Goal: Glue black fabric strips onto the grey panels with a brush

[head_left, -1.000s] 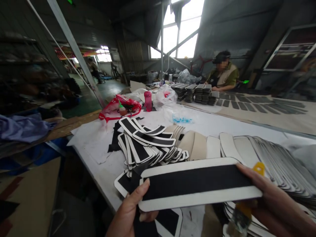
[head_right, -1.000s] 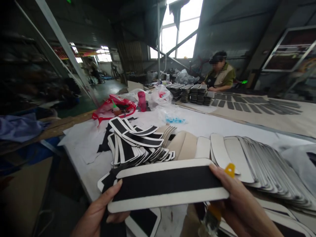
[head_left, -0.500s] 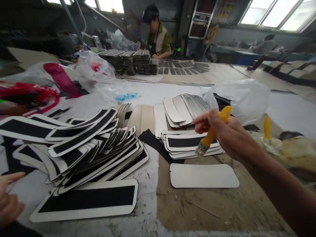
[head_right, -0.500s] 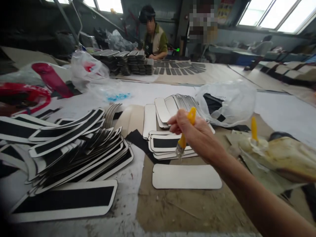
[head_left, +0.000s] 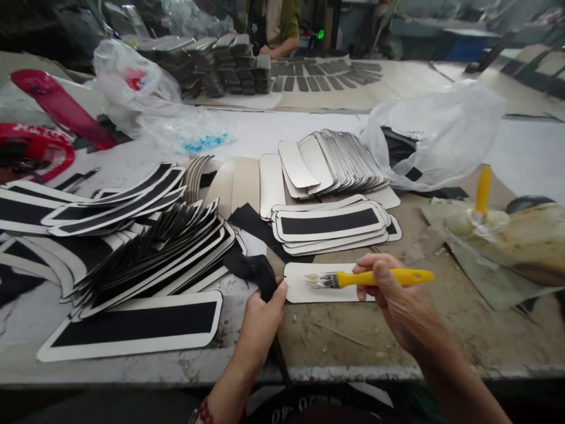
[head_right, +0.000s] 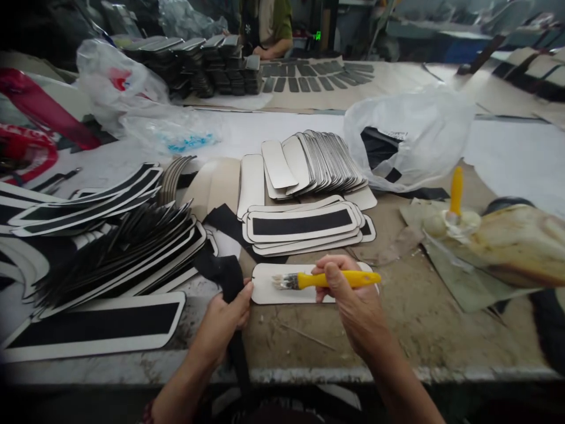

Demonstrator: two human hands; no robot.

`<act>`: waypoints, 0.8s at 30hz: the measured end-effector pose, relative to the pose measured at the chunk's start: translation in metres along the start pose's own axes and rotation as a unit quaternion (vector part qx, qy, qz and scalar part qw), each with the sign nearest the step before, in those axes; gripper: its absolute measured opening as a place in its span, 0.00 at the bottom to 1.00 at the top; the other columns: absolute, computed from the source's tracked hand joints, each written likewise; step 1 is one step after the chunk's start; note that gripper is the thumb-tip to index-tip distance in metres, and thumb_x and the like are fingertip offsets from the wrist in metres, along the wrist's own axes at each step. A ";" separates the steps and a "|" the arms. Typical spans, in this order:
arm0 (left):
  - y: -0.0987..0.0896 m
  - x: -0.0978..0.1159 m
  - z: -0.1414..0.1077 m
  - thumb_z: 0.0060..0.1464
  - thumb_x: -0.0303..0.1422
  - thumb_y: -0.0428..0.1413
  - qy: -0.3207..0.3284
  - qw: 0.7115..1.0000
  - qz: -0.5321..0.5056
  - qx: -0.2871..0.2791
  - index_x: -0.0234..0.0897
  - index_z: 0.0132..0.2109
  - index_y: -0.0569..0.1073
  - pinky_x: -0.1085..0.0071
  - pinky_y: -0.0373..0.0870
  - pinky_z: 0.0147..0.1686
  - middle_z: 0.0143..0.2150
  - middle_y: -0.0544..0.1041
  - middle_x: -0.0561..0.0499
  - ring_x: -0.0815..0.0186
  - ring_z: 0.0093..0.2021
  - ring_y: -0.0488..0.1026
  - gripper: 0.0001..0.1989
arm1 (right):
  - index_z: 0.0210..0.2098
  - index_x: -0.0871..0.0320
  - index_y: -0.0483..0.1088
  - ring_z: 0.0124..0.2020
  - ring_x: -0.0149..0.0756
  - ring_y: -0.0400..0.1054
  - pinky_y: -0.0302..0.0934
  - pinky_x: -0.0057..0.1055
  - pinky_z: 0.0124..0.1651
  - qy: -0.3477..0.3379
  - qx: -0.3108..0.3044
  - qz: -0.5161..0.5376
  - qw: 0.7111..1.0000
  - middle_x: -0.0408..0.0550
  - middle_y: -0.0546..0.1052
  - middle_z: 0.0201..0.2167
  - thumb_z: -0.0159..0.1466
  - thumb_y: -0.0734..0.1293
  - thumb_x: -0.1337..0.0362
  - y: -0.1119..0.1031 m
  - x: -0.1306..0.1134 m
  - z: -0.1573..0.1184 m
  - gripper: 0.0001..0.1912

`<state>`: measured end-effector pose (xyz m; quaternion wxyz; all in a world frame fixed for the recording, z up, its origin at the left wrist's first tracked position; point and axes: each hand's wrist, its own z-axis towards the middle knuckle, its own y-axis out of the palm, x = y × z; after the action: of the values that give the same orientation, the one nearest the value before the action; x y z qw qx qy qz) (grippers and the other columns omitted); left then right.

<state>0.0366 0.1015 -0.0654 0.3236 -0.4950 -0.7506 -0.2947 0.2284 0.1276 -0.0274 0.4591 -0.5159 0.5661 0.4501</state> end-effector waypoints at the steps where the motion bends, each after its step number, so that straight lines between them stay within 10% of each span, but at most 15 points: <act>1: 0.000 -0.001 0.003 0.45 0.40 0.59 0.006 1.000 0.016 -0.018 0.30 0.36 0.68 0.77 0.44 0.16 0.16 0.53 0.62 0.76 0.16 0.48 0.17 | 0.35 0.56 0.68 0.23 0.27 0.64 0.61 0.26 0.28 0.007 -0.006 0.005 1.000 0.44 0.72 0.31 0.60 0.66 0.50 0.004 0.005 0.000 0.15; 7: -0.002 -0.012 0.005 0.48 0.40 0.55 0.033 0.997 0.058 -0.033 0.36 0.29 0.62 0.76 0.42 0.15 0.14 0.52 0.63 0.76 0.15 0.47 0.13 | 0.33 0.58 0.68 0.24 0.31 0.65 0.61 0.28 0.30 -0.026 -0.002 -0.110 0.994 0.41 0.70 0.21 0.62 0.64 0.55 0.009 0.023 -0.007 0.12; 24: -0.007 -0.020 0.004 0.51 0.42 0.53 0.082 0.986 0.142 -0.015 0.39 0.18 0.58 0.74 0.49 0.17 0.12 0.58 0.58 0.73 0.15 0.53 0.20 | 0.35 0.57 0.68 0.34 0.35 0.67 0.60 0.32 0.39 -0.238 0.131 -0.457 0.847 0.46 0.71 0.31 0.64 0.62 0.64 -0.080 0.004 -0.012 0.05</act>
<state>0.0353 0.0915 -0.0848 0.4151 -0.5754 -0.6393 -0.2966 0.3073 0.1096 -0.0324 0.7967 -0.5286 0.1937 0.2198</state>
